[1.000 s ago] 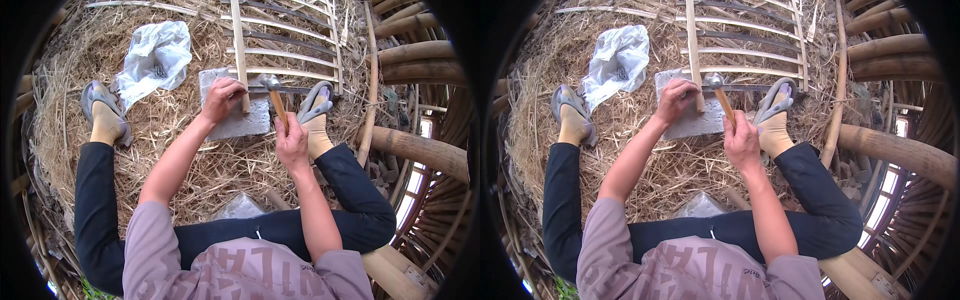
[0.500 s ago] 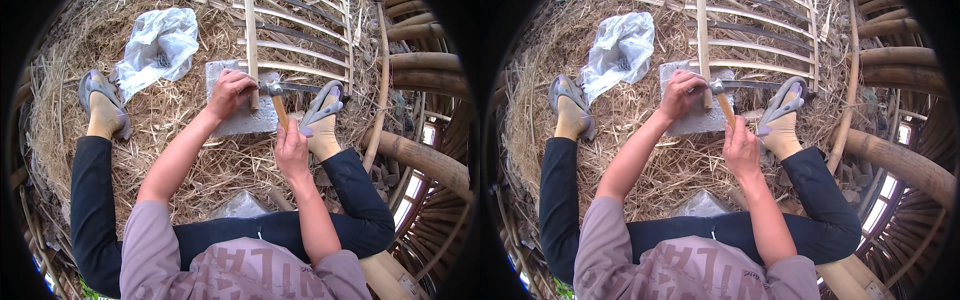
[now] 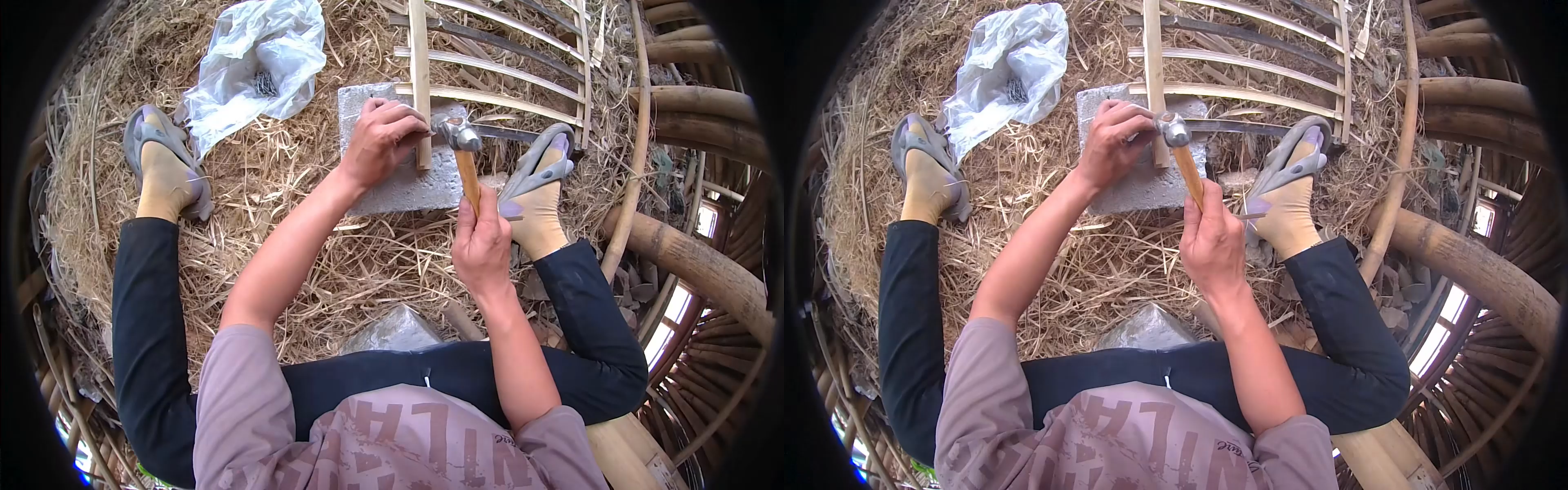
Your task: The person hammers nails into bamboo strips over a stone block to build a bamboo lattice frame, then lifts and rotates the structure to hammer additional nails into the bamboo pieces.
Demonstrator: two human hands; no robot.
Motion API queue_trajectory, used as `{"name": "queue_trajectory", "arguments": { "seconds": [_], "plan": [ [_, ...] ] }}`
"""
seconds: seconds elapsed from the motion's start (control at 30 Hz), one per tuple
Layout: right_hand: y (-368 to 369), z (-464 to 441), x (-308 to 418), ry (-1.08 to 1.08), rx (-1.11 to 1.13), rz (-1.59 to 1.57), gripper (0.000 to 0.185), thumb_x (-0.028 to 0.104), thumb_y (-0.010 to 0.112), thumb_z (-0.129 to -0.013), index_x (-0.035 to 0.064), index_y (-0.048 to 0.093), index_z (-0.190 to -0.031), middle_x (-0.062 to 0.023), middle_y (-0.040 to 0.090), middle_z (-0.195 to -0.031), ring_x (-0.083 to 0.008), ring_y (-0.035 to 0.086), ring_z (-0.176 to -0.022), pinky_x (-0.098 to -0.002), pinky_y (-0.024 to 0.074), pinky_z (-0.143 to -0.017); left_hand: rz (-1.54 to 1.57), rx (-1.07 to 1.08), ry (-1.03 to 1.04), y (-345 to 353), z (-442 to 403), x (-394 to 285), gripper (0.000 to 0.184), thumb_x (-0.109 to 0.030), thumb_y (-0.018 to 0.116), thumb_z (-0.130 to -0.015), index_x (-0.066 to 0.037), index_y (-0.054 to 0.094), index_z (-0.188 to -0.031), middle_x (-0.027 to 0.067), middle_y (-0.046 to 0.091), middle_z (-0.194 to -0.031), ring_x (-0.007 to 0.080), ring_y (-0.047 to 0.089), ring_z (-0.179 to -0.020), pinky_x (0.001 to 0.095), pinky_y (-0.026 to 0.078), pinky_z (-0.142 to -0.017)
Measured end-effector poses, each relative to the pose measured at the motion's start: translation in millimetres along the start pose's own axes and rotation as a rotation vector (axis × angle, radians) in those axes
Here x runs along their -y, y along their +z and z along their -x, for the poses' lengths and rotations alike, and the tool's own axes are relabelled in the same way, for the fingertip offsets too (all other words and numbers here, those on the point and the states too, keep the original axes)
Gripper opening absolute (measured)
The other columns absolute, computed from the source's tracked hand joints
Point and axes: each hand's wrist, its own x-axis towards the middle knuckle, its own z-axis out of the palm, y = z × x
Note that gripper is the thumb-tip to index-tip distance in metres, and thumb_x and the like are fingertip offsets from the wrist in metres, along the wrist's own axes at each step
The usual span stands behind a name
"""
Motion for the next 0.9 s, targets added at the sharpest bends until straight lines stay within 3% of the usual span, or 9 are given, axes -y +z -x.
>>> {"name": "queue_trajectory", "arguments": {
  "seconds": [0.2,0.3,0.4,0.5,0.9],
  "plan": [
    [-0.2,0.2,-0.6,0.021,-0.002,0.006,0.017,0.011,0.057,-0.102,0.0020,0.054,-0.116,-0.0256,0.064,-0.072,-0.0456,0.068,-0.066,-0.0512,0.0480,-0.054,0.021,0.004,-0.006,-1.8,-1.0,-0.7,0.022,-0.005,0.080,-0.072,-0.009,0.073,-0.092,0.0018,0.074,-0.105,0.0226,0.067,-0.096,0.0370,0.046,-0.091],
    [-1.3,1.3,-0.4,0.030,0.025,-0.018,0.018,0.010,0.058,-0.102,0.0021,0.054,-0.117,-0.0255,0.064,-0.072,-0.0453,0.068,-0.066,-0.0507,0.0482,-0.054,0.035,-0.018,-0.010,-0.2,-2.1,-0.6,0.016,-0.007,0.080,-0.075,-0.012,0.073,-0.089,-0.0014,0.074,-0.099,0.0185,0.068,-0.090,0.0364,0.044,-0.090],
    [1.9,2.7,-2.4,-0.026,-0.017,-0.020,0.016,0.010,0.054,-0.105,-0.0011,0.054,-0.117,-0.0172,0.059,-0.066,-0.0378,0.062,-0.058,-0.0453,0.0431,-0.053,0.020,-0.008,-0.016,-0.8,-2.6,-1.7,0.016,-0.007,0.080,-0.075,-0.012,0.073,-0.089,-0.0016,0.075,-0.099,0.0179,0.068,-0.090,0.0360,0.043,-0.090],
    [4.0,3.7,-7.3,-0.040,-0.025,-0.006,0.020,0.007,0.059,-0.100,0.0013,0.055,-0.119,-0.0250,0.065,-0.075,-0.0441,0.068,-0.067,-0.0495,0.0491,-0.055,0.016,-0.010,-0.009,-1.5,-2.4,-1.6,0.015,-0.007,0.080,-0.076,-0.012,0.073,-0.088,-0.0019,0.075,-0.099,0.0177,0.068,-0.090,0.0358,0.043,-0.090],
    [4.3,6.2,-6.5,0.007,-0.001,0.021,0.021,0.009,0.058,-0.101,0.0015,0.055,-0.121,-0.0254,0.066,-0.077,-0.0443,0.069,-0.068,-0.0499,0.0502,-0.055,-0.010,-0.023,0.016,3.2,-1.4,3.1,0.016,-0.008,0.082,-0.076,-0.013,0.074,-0.088,-0.0024,0.076,-0.097,0.0153,0.068,-0.087,0.0347,0.044,-0.087]
  ]
}}
